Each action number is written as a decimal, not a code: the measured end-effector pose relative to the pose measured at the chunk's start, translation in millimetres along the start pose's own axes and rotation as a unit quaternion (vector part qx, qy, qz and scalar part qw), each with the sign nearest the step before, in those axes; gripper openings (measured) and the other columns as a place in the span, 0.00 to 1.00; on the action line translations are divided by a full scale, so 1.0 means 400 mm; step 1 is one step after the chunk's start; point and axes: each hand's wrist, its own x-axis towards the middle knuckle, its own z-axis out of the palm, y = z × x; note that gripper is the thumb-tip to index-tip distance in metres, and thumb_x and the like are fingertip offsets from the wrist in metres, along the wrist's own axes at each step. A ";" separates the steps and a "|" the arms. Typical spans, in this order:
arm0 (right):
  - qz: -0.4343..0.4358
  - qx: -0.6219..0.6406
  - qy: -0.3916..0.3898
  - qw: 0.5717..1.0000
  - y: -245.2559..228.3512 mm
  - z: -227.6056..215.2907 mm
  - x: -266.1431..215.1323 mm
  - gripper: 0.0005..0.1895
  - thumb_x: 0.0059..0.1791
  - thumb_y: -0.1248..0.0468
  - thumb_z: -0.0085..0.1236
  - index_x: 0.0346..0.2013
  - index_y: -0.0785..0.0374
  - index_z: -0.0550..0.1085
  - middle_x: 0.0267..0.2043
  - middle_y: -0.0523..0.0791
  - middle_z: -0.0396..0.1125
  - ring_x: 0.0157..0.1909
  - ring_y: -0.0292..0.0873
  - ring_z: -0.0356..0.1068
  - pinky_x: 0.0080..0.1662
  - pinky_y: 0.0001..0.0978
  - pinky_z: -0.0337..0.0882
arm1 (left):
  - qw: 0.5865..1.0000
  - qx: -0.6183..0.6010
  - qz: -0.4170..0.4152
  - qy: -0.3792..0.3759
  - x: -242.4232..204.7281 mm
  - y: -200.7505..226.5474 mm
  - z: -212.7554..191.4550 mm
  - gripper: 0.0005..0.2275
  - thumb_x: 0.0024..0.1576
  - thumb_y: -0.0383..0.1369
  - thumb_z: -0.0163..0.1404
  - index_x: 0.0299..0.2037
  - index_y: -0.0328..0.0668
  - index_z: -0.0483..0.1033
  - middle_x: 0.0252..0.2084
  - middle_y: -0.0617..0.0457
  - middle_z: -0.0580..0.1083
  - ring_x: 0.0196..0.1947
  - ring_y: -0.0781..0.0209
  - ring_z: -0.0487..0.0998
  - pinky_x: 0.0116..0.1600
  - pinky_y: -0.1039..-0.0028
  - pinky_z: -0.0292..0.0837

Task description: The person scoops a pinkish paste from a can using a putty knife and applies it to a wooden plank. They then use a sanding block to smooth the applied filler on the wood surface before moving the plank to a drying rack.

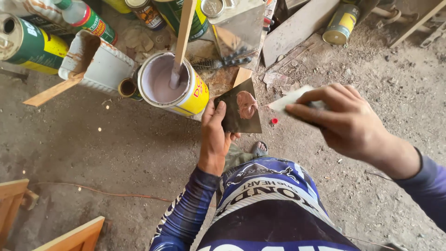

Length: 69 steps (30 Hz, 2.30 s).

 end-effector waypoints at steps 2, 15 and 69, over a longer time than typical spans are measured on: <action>0.076 0.328 -0.044 0.941 0.006 -0.023 0.033 0.19 0.48 0.76 0.55 0.53 0.65 0.76 0.47 0.47 0.70 0.36 0.37 0.69 0.35 0.21 0.74 | 1.000 0.024 0.009 -0.019 -0.004 0.003 -0.001 0.11 0.65 0.32 0.42 0.53 0.37 0.67 0.32 0.52 0.73 0.14 0.72 0.65 0.17 0.85 0.59; 0.388 0.731 -0.003 0.561 0.033 0.150 -0.100 0.04 0.50 0.69 0.57 0.35 0.68 0.72 0.27 0.40 0.66 0.22 0.32 0.61 0.26 0.21 0.63 | 0.989 0.020 -0.010 -0.149 -0.019 0.002 0.002 0.12 0.66 0.33 0.44 0.56 0.35 0.66 0.35 0.52 0.75 0.15 0.73 0.69 0.15 0.87 0.62; 0.080 0.082 0.394 0.912 -0.059 0.350 -0.080 0.15 0.56 0.69 0.47 0.45 0.62 0.83 0.47 0.54 0.75 0.47 0.56 0.74 0.48 0.44 0.70 | 0.995 -0.020 -0.052 0.081 0.049 -0.127 0.082 0.08 0.63 0.36 0.47 0.46 0.44 0.73 0.22 0.47 0.71 0.11 0.60 0.73 0.10 0.85 0.62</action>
